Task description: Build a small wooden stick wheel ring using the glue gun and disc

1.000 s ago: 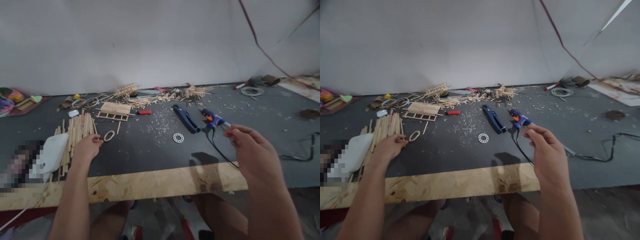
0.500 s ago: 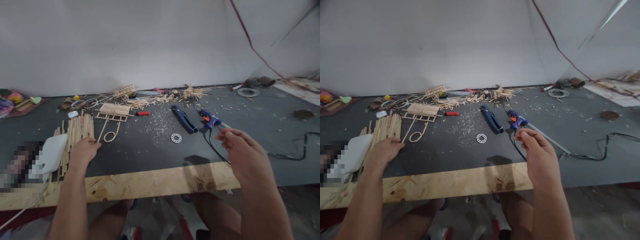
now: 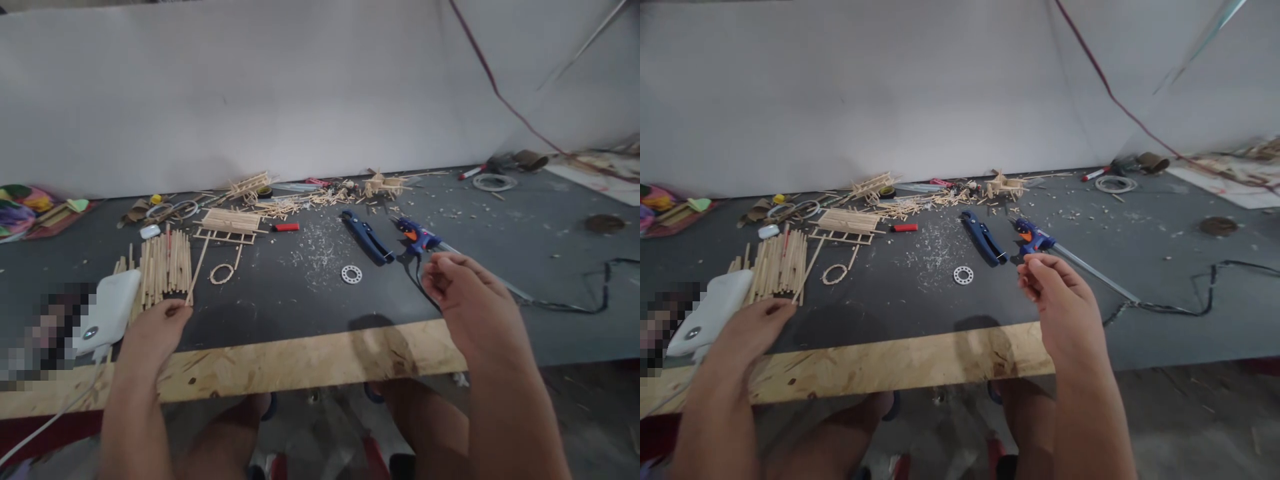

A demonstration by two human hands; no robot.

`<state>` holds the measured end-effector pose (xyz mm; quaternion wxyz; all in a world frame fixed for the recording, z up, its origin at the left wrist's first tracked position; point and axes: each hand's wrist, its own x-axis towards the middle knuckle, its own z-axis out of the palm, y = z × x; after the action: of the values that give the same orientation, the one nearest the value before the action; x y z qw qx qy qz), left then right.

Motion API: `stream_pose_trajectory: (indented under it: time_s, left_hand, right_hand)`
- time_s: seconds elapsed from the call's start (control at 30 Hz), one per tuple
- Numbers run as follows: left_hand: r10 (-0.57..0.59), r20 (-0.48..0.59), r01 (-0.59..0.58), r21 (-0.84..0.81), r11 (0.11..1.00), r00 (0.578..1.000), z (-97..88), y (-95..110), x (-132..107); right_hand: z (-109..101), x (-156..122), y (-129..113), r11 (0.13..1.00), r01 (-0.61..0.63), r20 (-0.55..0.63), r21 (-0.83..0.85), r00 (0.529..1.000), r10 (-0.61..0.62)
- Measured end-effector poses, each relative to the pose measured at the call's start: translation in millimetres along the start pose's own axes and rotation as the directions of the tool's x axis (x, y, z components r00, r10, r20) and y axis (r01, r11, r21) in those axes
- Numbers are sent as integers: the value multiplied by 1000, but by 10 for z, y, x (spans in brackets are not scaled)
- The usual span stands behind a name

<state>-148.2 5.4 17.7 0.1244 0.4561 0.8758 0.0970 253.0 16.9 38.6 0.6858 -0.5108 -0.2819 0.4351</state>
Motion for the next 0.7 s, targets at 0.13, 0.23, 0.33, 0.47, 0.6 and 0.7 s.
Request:
stream_pose_trajectory:
  time_s: [0.13, 0.23, 0.33, 0.47, 0.6, 0.7]
  left_hand:
    - [24, -7, -24, -132, 991, 1000, 60, 185, -261]
    - [197, 133, -141, -346, 927, 971, 172, 457, -533]
    - [461, 287, -273, -511, 815, 839, 301, 732, -780]
    - [651, 271, -414, -588, 695, 709, 395, 966, -961]
    - [690, 226, -475, -578, 663, 688, 401, 1053, -1003]
    - [689, 201, -499, -553, 667, 697, 392, 1062, -998]
  right_hand:
    - [-5, 16, 73, 997, -4, 80, -77, 997, 10]
    - [27, -21, 152, 975, -30, 232, -221, 969, 83]
    - [107, -106, 216, 940, -76, 379, -333, 902, 207]
    - [236, -205, 260, 943, -122, 478, -310, 837, 266]
    - [296, -219, 280, 972, -144, 464, -186, 859, 216]
    - [296, -203, 302, 982, -147, 441, -123, 878, 186]
